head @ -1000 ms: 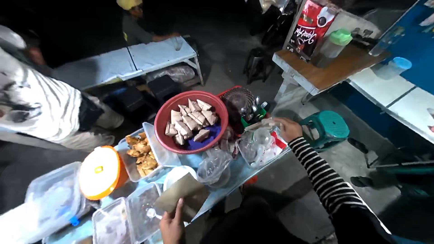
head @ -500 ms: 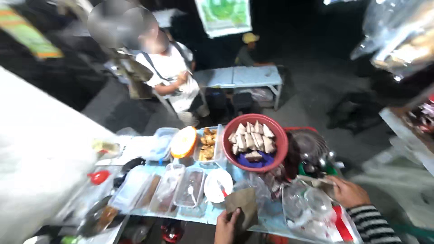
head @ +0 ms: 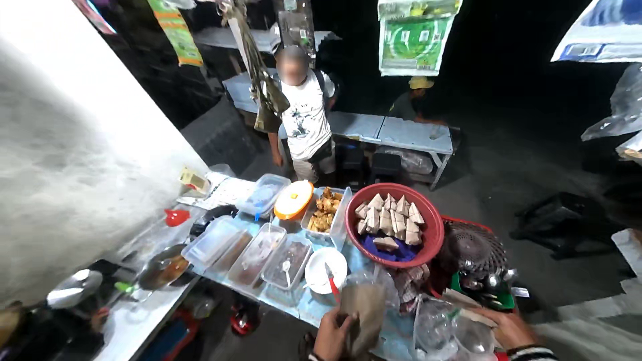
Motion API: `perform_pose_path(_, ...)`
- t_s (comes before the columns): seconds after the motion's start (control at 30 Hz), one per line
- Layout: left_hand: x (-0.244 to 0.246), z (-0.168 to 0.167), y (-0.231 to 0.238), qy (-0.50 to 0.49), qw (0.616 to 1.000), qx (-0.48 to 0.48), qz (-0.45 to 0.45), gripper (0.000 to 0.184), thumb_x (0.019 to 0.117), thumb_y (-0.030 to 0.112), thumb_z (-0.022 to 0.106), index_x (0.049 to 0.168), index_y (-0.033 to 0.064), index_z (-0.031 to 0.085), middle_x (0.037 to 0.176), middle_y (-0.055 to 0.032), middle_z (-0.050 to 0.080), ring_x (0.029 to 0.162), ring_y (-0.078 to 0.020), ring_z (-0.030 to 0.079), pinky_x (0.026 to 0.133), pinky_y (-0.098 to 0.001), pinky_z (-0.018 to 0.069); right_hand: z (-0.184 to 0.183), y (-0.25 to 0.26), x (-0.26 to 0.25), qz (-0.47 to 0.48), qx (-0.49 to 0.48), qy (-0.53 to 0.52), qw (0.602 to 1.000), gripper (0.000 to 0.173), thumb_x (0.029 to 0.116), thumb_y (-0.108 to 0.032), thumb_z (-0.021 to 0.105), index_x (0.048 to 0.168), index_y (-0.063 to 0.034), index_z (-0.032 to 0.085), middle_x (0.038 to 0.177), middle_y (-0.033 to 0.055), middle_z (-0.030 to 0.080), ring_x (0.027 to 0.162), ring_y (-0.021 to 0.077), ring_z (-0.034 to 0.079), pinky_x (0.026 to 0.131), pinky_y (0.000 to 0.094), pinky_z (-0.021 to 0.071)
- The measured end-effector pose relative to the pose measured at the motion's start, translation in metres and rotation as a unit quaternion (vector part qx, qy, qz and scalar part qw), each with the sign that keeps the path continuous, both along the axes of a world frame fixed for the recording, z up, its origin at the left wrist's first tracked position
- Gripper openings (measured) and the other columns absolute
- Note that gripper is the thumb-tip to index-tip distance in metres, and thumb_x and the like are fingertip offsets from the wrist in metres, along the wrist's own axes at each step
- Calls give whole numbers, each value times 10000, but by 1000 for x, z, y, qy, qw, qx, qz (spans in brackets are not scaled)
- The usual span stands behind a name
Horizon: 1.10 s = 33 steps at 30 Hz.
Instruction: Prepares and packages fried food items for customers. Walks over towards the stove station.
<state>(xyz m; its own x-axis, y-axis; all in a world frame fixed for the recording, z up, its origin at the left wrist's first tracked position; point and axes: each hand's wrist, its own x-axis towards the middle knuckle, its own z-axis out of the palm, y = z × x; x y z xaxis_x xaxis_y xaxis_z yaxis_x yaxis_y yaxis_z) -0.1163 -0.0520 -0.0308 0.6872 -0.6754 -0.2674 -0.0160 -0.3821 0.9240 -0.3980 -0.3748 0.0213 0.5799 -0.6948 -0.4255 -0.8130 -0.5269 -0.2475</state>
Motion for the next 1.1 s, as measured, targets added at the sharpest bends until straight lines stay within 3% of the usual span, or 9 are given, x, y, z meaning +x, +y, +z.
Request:
perform_pose_path(0.1, 11, 16, 4, -19, 1000, 3, 11, 490, 945, 267, 739, 1356, 42, 593, 1138, -87, 732, 1045, -153, 713, 983, -389, 581, -11, -2, 2, -20, 29, 14, 999, 514, 909, 27, 656, 1386, -163, 674, 1288, 272, 681, 1238, 485, 624, 1078, 659, 454)
perform_pose_path(0.27, 25, 17, 24, 5, 994, -45, 95, 235, 1037, 197, 593, 1157, 14, 681, 977, -63, 739, 900, -116, 714, 871, -337, 593, 3, 14, -8, 23, -78, -118, 990, 401, 930, -82, 737, 1328, -96, 694, 1251, 217, 714, 1141, 457, 684, 987, 690, 504)
perform_pose_path(0.47, 26, 29, 43, 88, 979, -39, 179, 275, 1013, 146, 629, 1255, 16, 614, 1000, -38, 725, 811, -53, 674, 688, -238, 552, 5, 25, -8, 46, -186, -224, 956, 315, 957, -68, 667, 1265, -24, 714, 1216, 248, 714, 1086, 477, 695, 950, 686, 519)
perform_pose_path(0.63, 28, 35, 56, 119, 978, -88, 145, 399, 958, 139, 701, 1303, -25, 585, 1105, -110, 728, 962, -149, 719, 873, -344, 603, 49, 79, 42, 5, -305, -417, 856, 218, 1012, -36, 603, 1049, 152, 709, 1091, 306, 721, 1081, 369, 716, 1020, 413, 547)
perform_pose_path(0.77, 27, 58, 74, 159, 968, -177, 83, 365, 957, 92, 694, 1292, -16, 600, 1081, -68, 731, 943, -118, 708, 874, -324, 600, 58, 157, 109, 73, 43, -524, 848, 360, 1039, -123, 512, 1237, 165, 597, 1256, 217, 673, 1176, 155, 660, 1019, 291, 546)
perform_pose_path(0.87, 30, 67, 98, 149, 962, -225, 37, 223, 938, 90, 720, 1138, 5, 669, 969, -13, 735, 839, -69, 693, 790, -281, 598, 7, 207, 166, 133, 206, -498, 832, 545, 844, -236, 812, 1292, 25, 645, 1192, 41, 742, 1074, 52, 702, 946, 253, 601)
perform_pose_path(0.97, 47, 59, 145, 173, 914, -362, -52, 542, 1045, 520, 445, 1018, 77, 757, 1228, -48, 721, 1089, -128, 682, 919, -316, 559, -5, 248, 214, 194, 198, -537, 797, 220, 868, -165, 767, 1041, -31, 744, 970, -22, 774, 897, 2, 725, 847, 200, 617)
perform_pose_path(1.03, 62, 56, 173, 237, 877, -418, 1, 895, 908, 855, 232, 935, 152, 786, 1307, -85, 701, 1199, -246, 666, 1004, -432, 539, -1, 262, 245, 287, 249, -527, 761, 156, 912, -158, 685, 1049, -105, 740, 1033, -26, 757, 981, 38, 706, 908, 230, 599)
perform_pose_path(1.1, 84, 52, 196, 256, 870, -418, 55, 882, 935, 816, 291, 1101, 71, 733, 1341, -150, 665, 1251, -319, 629, 1035, -502, 521, 1, 278, 284, 391, 273, -476, 739, 182, 921, -187, 638, 1066, -179, 749, 1037, -39, 744, 996, 79, 687, 919, 308, 588)
